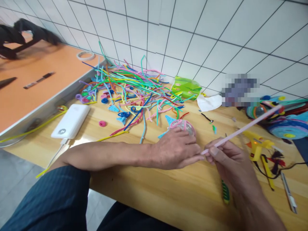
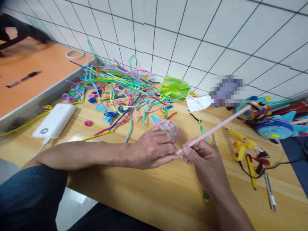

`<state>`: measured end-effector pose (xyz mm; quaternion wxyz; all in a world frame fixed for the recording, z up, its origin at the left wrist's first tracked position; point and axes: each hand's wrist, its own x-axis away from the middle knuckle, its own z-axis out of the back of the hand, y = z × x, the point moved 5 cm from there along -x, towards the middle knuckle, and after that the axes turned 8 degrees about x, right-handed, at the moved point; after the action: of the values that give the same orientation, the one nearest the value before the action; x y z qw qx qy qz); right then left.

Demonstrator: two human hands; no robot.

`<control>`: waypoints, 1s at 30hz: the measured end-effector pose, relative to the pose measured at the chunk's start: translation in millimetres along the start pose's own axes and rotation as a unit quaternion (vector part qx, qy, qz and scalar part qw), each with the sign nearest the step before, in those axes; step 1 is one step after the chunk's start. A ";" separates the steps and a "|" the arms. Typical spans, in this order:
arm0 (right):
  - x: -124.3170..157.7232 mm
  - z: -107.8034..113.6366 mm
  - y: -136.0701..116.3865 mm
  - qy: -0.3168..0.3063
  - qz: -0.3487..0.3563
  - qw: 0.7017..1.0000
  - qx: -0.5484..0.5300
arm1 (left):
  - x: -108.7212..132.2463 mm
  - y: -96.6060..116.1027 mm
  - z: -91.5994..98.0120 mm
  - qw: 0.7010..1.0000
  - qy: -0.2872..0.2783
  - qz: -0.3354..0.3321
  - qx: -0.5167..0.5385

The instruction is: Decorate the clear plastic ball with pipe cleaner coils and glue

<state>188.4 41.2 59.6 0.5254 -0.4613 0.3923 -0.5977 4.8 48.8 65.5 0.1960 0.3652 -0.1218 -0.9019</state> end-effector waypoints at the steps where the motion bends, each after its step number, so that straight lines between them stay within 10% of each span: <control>1: 1.3 -0.8 2.6 -0.004 0.000 1.000 0.007 | 0.9 1.1 -2.3 1.000 0.004 -0.011 -0.007; 6: -2.8 5.2 12.7 -0.016 0.029 0.999 0.021 | 3.2 -1.3 -4.3 0.998 0.053 -0.037 -0.027; 14: 3.5 11.4 -0.7 0.040 0.115 0.985 0.120 | 0.2 -12.0 -12.7 0.995 -0.082 0.042 -0.035; 30: 20.4 14.5 -3.9 0.136 0.159 0.954 0.214 | -10.8 2.1 8.8 0.976 -0.157 0.126 0.085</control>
<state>200.8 21.8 70.0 0.6415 -0.1836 0.3911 -0.6339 6.2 52.3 79.1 0.2542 0.2166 -0.2723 -0.9024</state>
